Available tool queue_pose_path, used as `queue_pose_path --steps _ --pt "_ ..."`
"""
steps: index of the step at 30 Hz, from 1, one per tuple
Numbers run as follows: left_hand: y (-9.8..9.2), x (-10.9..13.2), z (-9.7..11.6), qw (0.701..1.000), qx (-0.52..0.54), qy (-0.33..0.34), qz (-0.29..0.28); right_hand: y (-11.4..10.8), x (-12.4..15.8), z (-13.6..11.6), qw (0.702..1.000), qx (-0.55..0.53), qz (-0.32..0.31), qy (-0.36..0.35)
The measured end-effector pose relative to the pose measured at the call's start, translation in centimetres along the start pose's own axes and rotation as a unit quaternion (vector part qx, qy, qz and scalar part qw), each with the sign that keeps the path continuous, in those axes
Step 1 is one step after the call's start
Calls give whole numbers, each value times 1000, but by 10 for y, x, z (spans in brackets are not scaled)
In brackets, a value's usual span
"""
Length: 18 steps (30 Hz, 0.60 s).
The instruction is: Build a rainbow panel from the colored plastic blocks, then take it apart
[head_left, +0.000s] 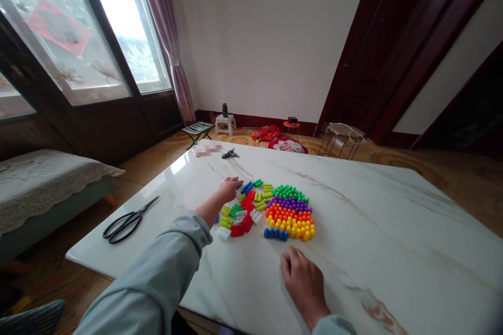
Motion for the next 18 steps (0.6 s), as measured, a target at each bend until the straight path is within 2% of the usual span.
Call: queue_pose_path --steps 3,6,8,10,12,14,16,18 --pt "5 -2 0 1000 -18 -5 3 0 -1 -1 1000 -2 -10 3" --pt "1 6 -2 999 -28 -34 24 -1 -2 -1 1000 -1 -9 1" --pt "-9 17 -5 997 -19 -53 45 -1 -1 -1 1000 2 -2 -3" --pt "-27 33 -13 993 21 -70 87 -2 -1 -2 1000 6 8 -10" --pt "-47 54 -30 981 90 -102 140 -2 -1 -2 1000 10 16 -14" --pt "-59 80 -59 954 185 -160 176 -2 -1 -2 1000 13 23 -16" --pt "-55 109 -93 909 290 -233 187 -3 -1 -2 999 15 26 -14" --pt "-47 137 -115 873 349 -276 200 -2 -1 -2 1000 15 25 -11"
Point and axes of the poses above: each hand's wrist, its own x-axis away from the middle knuckle, its own y-axis out of the palm, z = x × y, the point moved 10 cm from there along -x, towards the middle knuckle, and after that the axes turned 10 degrees about -y, right-handed, at the moved point
